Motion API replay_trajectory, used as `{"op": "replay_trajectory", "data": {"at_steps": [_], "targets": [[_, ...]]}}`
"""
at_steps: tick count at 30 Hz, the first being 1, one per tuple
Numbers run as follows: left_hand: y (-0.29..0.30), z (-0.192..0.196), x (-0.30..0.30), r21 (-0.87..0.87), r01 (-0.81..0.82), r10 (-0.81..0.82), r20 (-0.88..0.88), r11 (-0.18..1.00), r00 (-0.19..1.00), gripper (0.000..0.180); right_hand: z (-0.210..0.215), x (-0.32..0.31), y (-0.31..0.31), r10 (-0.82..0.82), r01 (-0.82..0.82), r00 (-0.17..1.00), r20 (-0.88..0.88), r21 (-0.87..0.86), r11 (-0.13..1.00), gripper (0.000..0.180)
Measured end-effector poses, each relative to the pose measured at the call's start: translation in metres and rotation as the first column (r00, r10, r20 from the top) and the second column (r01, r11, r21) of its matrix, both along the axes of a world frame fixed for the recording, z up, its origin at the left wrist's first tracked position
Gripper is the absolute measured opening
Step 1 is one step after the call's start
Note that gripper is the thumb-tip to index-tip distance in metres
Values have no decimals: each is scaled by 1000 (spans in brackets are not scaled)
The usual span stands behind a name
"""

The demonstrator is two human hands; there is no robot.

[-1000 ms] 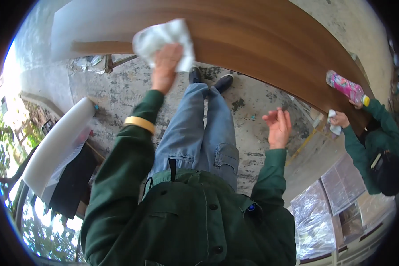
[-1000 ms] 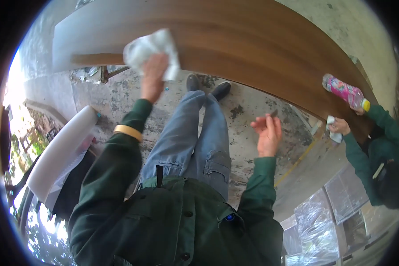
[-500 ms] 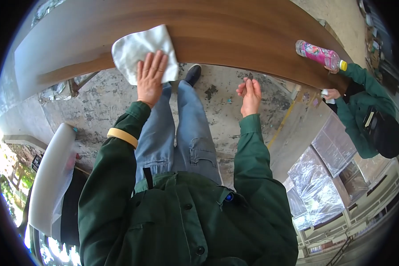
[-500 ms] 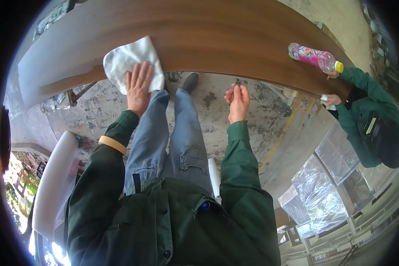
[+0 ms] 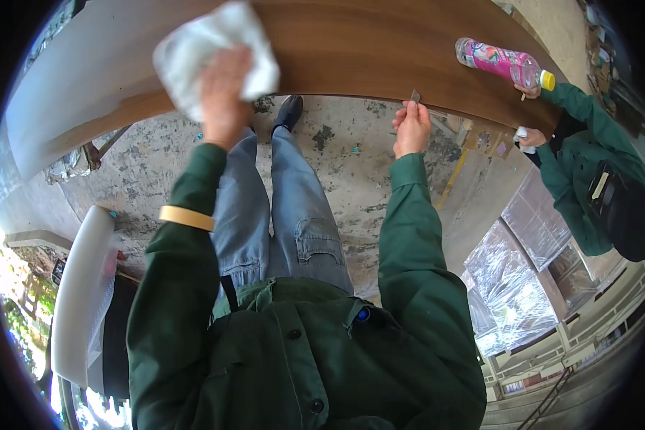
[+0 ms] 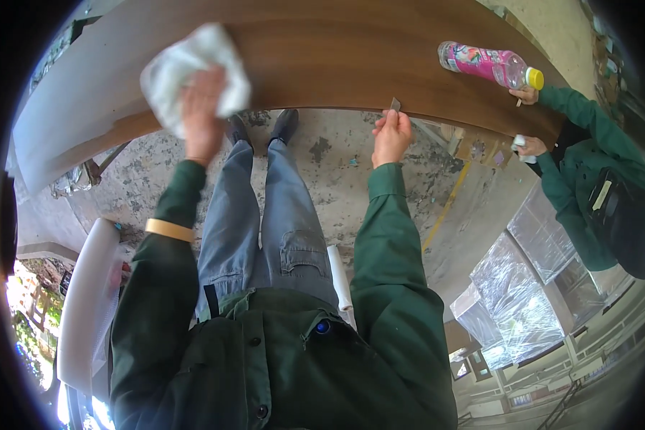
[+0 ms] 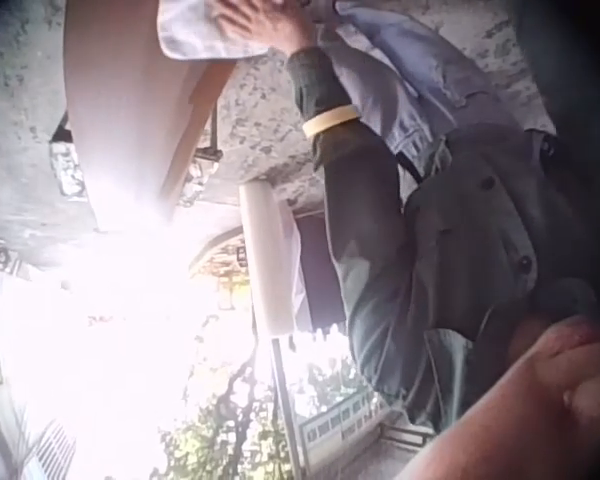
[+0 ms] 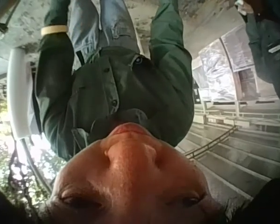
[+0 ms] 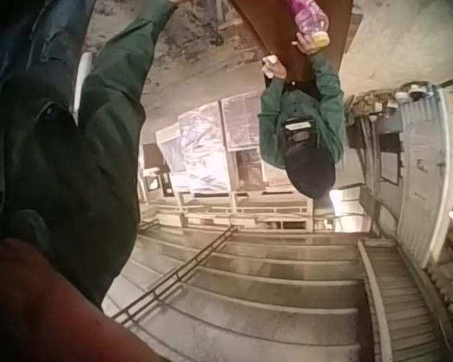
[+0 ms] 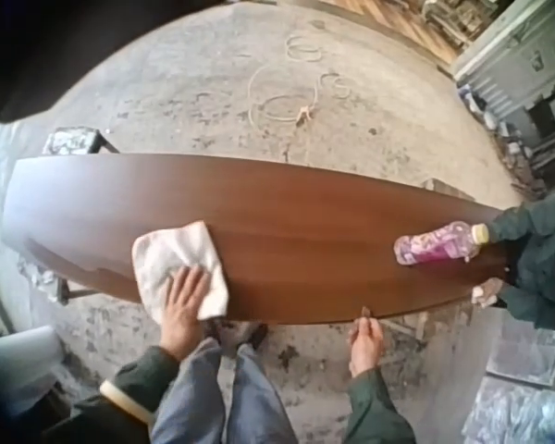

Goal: Clean the surface of a wooden board by scraping off residues and wiping it with cleaning fluid.

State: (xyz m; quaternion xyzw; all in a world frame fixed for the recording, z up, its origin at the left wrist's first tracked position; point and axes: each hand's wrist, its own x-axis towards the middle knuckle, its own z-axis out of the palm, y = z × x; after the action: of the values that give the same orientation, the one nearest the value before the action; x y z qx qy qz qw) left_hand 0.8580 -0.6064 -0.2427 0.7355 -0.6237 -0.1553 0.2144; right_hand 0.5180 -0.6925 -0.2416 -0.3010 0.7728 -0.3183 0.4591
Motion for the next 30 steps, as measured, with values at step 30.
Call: {"op": "replay_trajectory", "data": {"at_steps": [30], "targets": [[22, -29, 156, -178, -607, 628, 320, 775, 709, 56, 6, 78, 36, 49, -49, 999, 6, -59, 997, 18]]}}
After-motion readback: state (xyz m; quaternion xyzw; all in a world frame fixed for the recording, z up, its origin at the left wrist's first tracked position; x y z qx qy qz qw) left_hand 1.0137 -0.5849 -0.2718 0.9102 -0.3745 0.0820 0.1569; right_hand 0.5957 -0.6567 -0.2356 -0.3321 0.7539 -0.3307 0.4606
